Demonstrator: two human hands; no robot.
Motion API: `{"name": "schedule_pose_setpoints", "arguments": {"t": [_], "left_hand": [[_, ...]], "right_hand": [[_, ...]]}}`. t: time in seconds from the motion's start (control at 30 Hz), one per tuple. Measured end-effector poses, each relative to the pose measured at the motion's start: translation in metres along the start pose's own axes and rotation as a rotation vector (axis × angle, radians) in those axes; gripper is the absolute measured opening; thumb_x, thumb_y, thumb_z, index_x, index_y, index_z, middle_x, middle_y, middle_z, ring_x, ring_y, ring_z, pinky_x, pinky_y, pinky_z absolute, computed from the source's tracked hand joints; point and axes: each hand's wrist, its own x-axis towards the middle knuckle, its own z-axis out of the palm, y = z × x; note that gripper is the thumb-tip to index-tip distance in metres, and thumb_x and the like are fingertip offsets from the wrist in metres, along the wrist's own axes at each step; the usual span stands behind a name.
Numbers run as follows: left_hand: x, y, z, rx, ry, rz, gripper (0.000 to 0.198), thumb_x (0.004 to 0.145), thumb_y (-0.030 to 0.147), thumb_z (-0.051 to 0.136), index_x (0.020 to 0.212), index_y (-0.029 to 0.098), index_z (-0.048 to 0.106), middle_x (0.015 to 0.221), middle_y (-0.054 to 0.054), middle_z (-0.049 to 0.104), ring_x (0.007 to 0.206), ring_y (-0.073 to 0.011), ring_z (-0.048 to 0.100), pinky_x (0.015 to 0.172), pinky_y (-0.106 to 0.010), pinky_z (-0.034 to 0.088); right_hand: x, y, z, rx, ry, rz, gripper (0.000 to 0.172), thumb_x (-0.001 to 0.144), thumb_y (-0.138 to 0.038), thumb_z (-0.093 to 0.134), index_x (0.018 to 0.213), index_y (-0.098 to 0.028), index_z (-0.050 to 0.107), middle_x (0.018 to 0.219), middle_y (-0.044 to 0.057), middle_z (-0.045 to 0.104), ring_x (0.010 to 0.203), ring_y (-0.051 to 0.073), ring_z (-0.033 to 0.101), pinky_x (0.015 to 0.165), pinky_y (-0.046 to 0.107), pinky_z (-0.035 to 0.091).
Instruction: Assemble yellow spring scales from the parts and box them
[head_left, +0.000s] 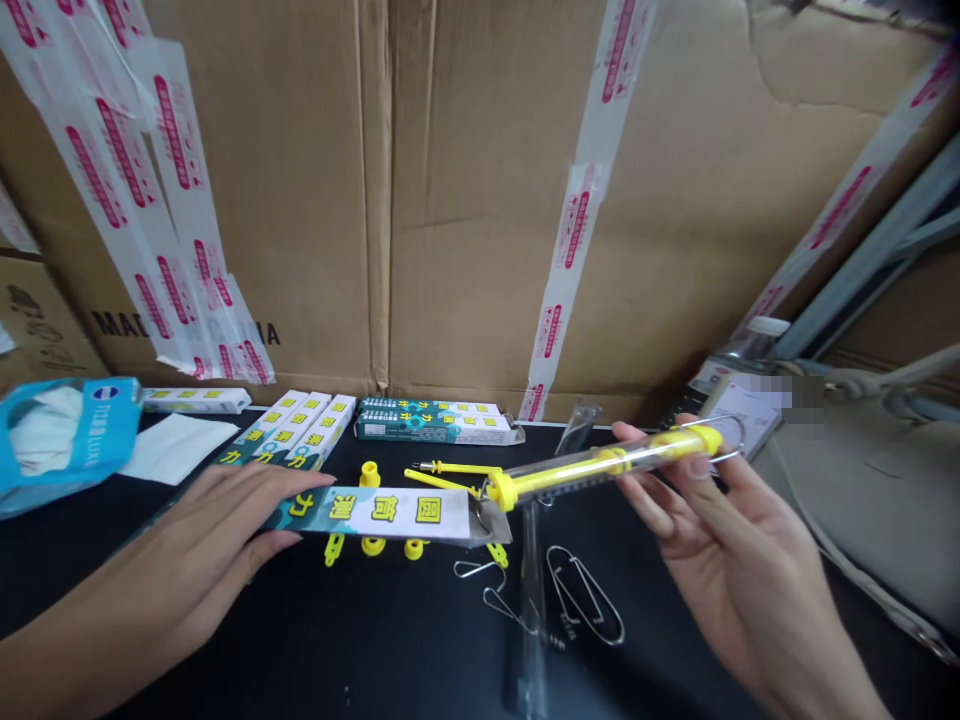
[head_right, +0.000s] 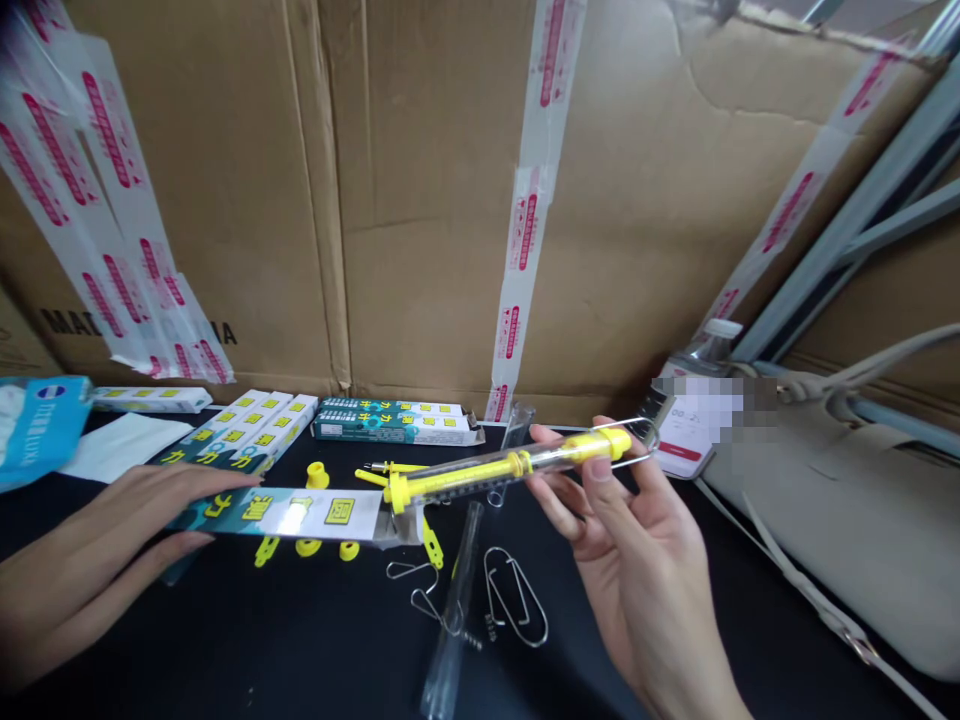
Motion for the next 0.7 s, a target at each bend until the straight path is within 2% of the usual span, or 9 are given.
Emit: {"name": "schedule_pose_setpoints", "arguments": {"t": [0.1,0.3,0.53,0.7], "left_hand": [[-0.001,0.001,0.001,0.018,0.006,-0.008,0.037,0.099,0.025,0.048,0.131,0.042,0.057,0.125,0.004,0.069,0.119,-0.0264,0.056,0.107,-0.042,0.035],[-0.003,-0.003,0.0,0.003,0.007,-0.032,0.036,0.1,0.028,0.046,0.132,0.04,0.056,0.127,0.002,0.067,0.121,-0.0271,0.055,0.108,-0.043,0.034],[-0.003,-0.009,0.0,0.077,0.036,-0.06,0.037,0.101,0.028,0.044,0.135,0.04,0.052,0.129,0.004,0.066,0.121,-0.0262,0.057,0.108,-0.042,0.037],[-0.002,-0.007,0.0,0.048,0.018,-0.003,0.038,0.101,0.026,0.045,0.135,0.044,0.05,0.129,0.002,0.065,0.122,-0.0275,0.054,0.11,-0.047,0.035]], "right_hand": [[0.0,0.002,0.001,0.005,-0.025,0.012,0.024,0.083,-0.032,0.083,0.102,-0.028,0.07,0.106,0.002,0.083,0.084,0.016,0.08,0.079,0.022,0.065],[-0.002,0.004,0.0,0.01,-0.042,0.015,0.031,0.081,-0.031,0.085,0.105,-0.026,0.067,0.109,0.006,0.082,0.088,0.018,0.079,0.08,0.023,0.065],[-0.004,0.004,0.0,-0.013,-0.035,-0.094,0.024,0.085,-0.029,0.08,0.104,-0.027,0.066,0.101,0.004,0.083,0.093,0.018,0.078,0.082,0.027,0.065],[-0.008,0.007,0.003,-0.042,-0.085,-0.105,0.025,0.086,-0.03,0.08,0.105,-0.029,0.064,0.101,0.002,0.083,0.09,0.018,0.079,0.082,0.029,0.065]]}}
